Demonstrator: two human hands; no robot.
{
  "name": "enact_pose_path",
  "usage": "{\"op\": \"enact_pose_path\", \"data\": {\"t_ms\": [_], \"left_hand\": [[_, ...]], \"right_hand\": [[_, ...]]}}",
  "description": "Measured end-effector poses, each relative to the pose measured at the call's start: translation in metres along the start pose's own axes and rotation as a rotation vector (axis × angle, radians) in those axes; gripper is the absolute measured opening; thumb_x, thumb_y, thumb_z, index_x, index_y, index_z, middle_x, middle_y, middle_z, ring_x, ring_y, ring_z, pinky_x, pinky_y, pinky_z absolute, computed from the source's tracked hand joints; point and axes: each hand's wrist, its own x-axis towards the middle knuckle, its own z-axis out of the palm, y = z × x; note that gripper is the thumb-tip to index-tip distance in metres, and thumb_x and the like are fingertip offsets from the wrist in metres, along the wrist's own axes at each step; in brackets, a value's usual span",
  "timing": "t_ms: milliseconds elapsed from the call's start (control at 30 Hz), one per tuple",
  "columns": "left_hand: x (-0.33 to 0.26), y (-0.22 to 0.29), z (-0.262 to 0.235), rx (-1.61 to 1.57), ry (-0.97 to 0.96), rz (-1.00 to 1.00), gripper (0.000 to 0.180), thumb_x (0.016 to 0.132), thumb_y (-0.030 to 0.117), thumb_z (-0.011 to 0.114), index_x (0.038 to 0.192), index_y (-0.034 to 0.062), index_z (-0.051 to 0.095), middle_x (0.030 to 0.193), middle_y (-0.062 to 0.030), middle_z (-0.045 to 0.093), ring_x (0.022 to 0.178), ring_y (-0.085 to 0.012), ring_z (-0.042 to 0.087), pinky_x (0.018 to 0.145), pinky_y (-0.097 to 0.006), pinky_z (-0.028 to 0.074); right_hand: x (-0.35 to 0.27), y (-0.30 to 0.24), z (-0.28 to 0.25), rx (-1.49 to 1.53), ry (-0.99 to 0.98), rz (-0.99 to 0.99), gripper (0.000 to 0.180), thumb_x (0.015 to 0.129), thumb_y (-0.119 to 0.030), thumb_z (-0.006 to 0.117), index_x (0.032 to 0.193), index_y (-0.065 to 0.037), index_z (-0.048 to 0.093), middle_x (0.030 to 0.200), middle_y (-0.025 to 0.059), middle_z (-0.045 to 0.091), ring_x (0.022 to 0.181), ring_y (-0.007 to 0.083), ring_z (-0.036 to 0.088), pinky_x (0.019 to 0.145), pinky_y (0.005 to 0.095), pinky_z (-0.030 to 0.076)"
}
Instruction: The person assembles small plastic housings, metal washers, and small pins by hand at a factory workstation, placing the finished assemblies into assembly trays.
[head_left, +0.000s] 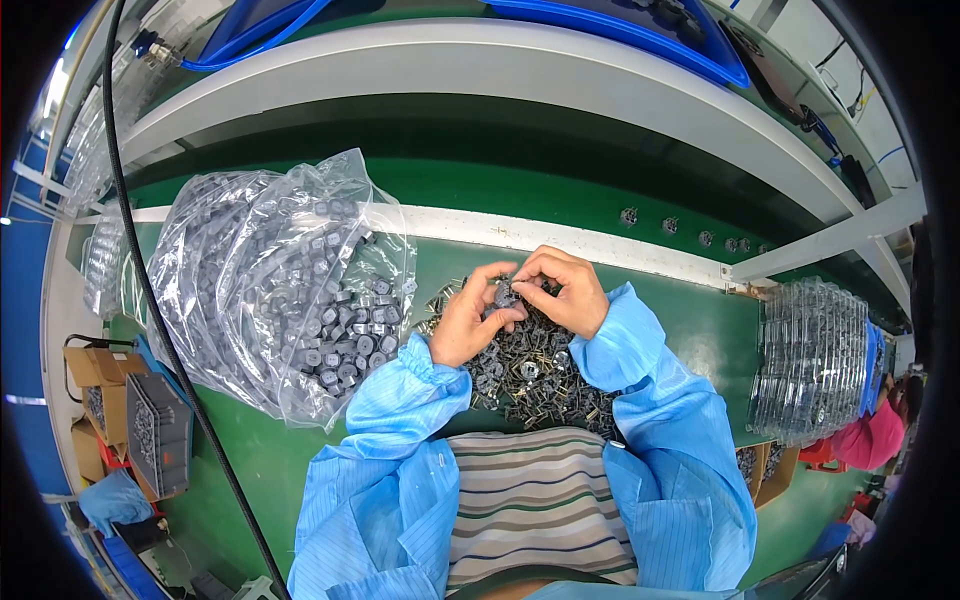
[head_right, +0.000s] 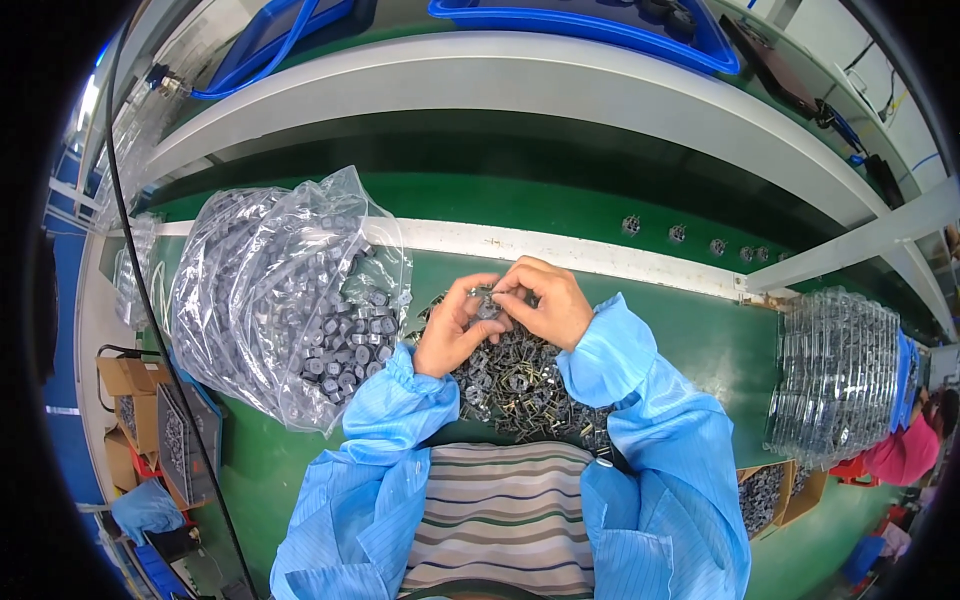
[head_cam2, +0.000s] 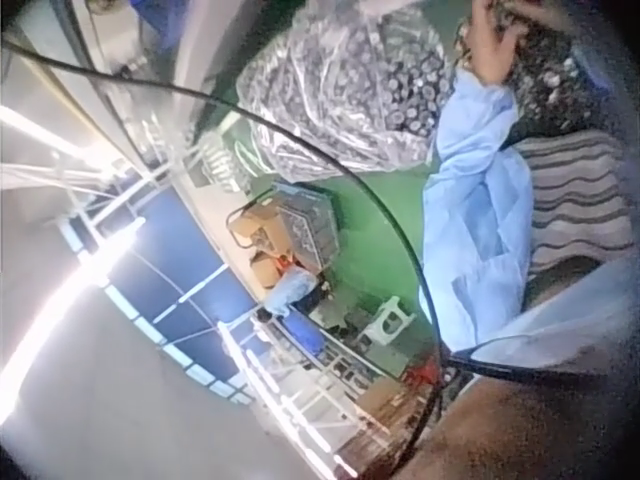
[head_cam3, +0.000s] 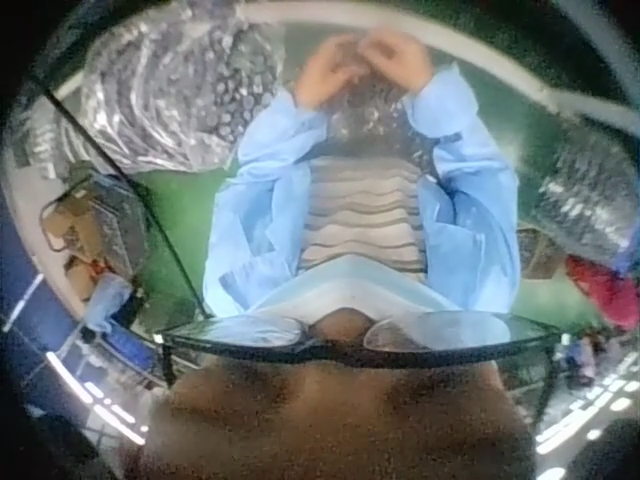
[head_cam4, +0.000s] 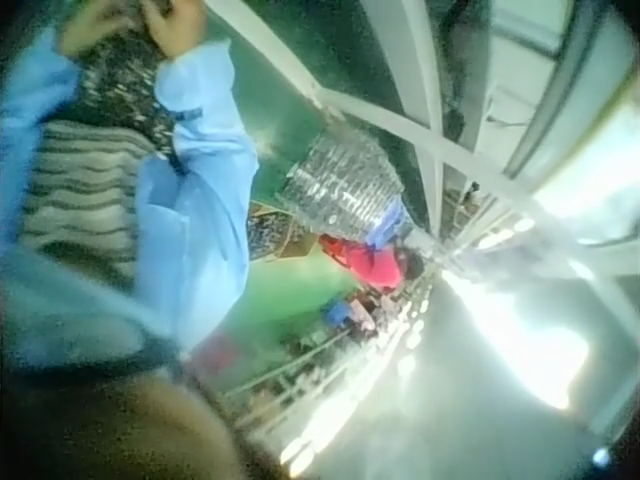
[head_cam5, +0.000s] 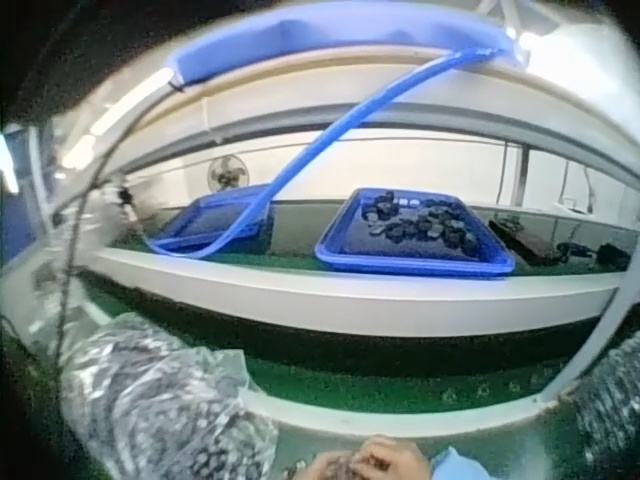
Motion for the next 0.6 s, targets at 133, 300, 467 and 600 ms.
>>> {"op": "enact_pose_path", "data": {"t_ms": [133, 300, 467, 600], "left_hand": [[0.001, 0.000, -0.004, 0.123, -0.048, -0.001, 0.037, 0.094, -0.008, 0.058, 0.130, -0.0014, 0.056, 0.092, -0.0097, 0.071, 0.075, -0.0118, 0.066, 0.069, -0.026, 0.055], [0.001, 0.002, -0.007, 0.249, -0.096, 0.043, 0.036, 0.094, -0.003, 0.060, 0.130, 0.0008, 0.056, 0.086, -0.0087, 0.072, 0.072, -0.0126, 0.068, 0.067, -0.027, 0.055], [0.001, 0.002, -0.005, 0.275, -0.057, 0.057, 0.033, 0.094, -0.004, 0.062, 0.126, 0.0001, 0.055, 0.086, -0.0083, 0.072, 0.071, -0.0126, 0.067, 0.066, -0.027, 0.054], [-0.001, -0.004, -0.004, 0.224, -0.001, 0.068, 0.032, 0.093, -0.005, 0.064, 0.121, 0.0000, 0.048, 0.085, -0.0081, 0.071, 0.070, -0.0125, 0.065, 0.063, -0.027, 0.052]], "right_hand": [[-0.001, 0.001, -0.008, -0.012, -0.035, 0.042, 0.007, 0.085, -0.001, 0.073, 0.091, -0.001, 0.071, 0.085, 0.0061, 0.066, 0.072, 0.0159, 0.064, 0.063, 0.0295, 0.050], [-0.001, 0.001, -0.006, -0.049, -0.034, -0.103, 0.009, 0.082, -0.002, 0.075, 0.088, -0.003, 0.069, 0.085, 0.0074, 0.064, 0.076, 0.0211, 0.064, 0.065, 0.0329, 0.051], [-0.001, 0.004, -0.002, -0.159, -0.012, -0.171, 0.012, 0.080, -0.002, 0.075, 0.089, -0.003, 0.067, 0.085, 0.0088, 0.064, 0.080, 0.0251, 0.064, 0.067, 0.0348, 0.051], [-0.006, 0.006, 0.006, 0.009, -0.019, 0.061, 0.015, 0.083, -0.002, 0.074, 0.095, -0.003, 0.066, 0.087, 0.0080, 0.066, 0.077, 0.0192, 0.065, 0.065, 0.0327, 0.052]]}}
